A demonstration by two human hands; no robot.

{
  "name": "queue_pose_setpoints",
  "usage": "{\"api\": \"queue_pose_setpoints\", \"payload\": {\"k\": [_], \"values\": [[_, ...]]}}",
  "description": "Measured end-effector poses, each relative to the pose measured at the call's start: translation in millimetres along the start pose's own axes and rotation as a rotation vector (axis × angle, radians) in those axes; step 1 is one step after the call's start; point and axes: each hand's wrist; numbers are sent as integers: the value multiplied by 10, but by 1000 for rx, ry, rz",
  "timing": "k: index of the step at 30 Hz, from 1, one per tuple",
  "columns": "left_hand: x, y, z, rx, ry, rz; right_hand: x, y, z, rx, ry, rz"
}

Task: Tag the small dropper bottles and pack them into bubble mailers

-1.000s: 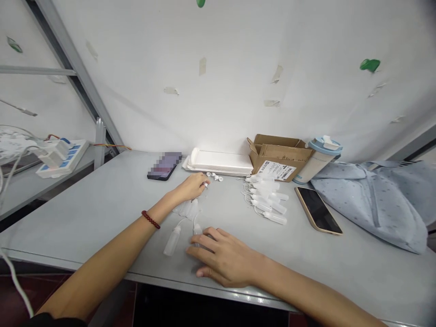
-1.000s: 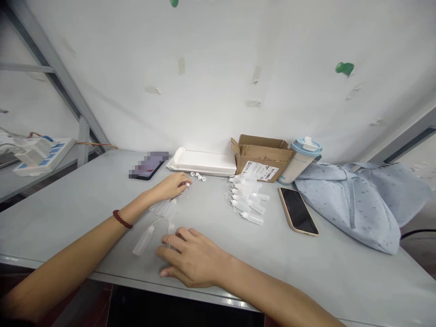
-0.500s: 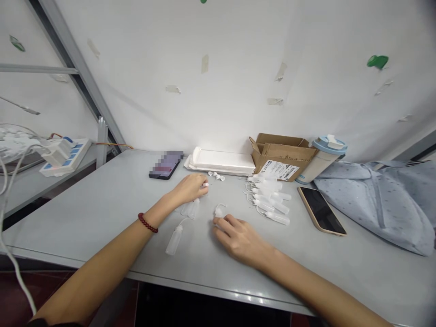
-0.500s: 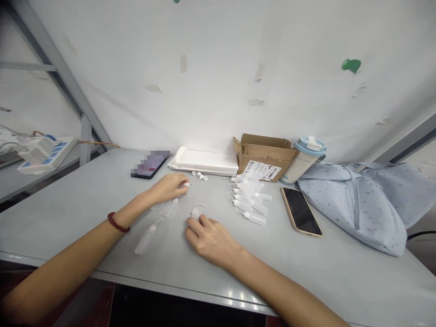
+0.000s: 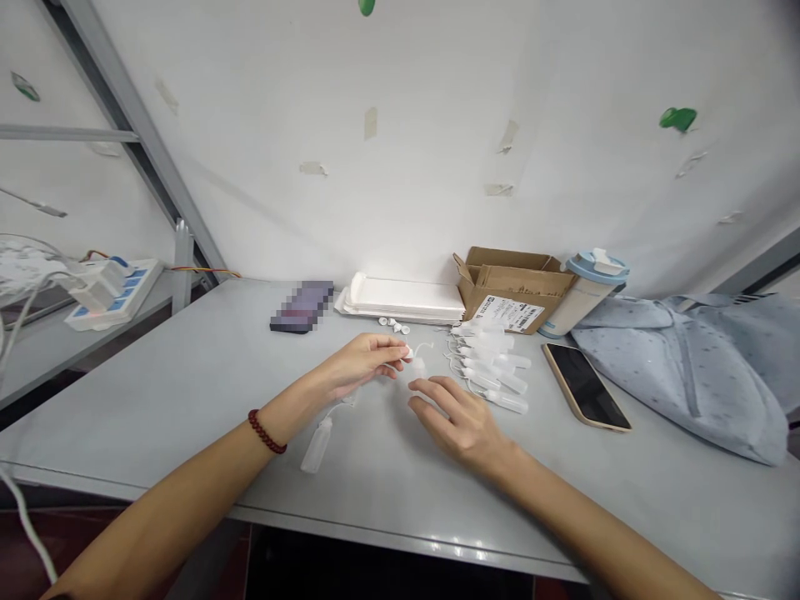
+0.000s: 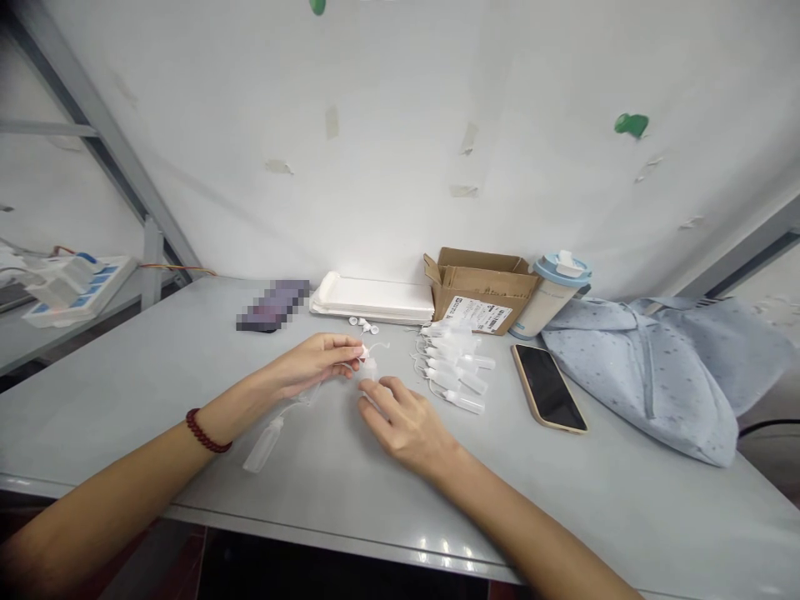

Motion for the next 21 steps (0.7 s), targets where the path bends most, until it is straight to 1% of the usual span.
{"api": "queue_pose_setpoints", "payload": {"k": [2, 5, 8, 13, 15, 17, 19, 21], "values": [[-34, 5, -24, 20, -63, -110, 11, -31, 12, -13, 11, 24], [-68, 10, -49, 23, -122, -181, 18, -47, 36, -55, 30, 45], [-73, 9, -56, 0, -114, -163, 16, -35, 44, -92, 44, 75], [-57, -5, -46, -58, -90, -64, 28, -40, 46, -176, 51, 171], [-54, -9, -45, -91, -62, -3, 57, -44, 68, -242, 55, 243], [-52, -8, -49, -125, -33, 85, 100, -32, 103, -342, 77, 327], [-52, -6, -56, -140, -29, 163, 146, -1, 139, -475, 111, 405], [-57, -9, -64, -132, -39, 194, 183, 37, 166, -628, 122, 487]]}}
Point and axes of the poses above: each hand's wrist, its own z-axis towards the middle knuckle, its own x-axis out of the back of the hand, y = z × x, and after that the axes turned 9 degrees about y, right-handed
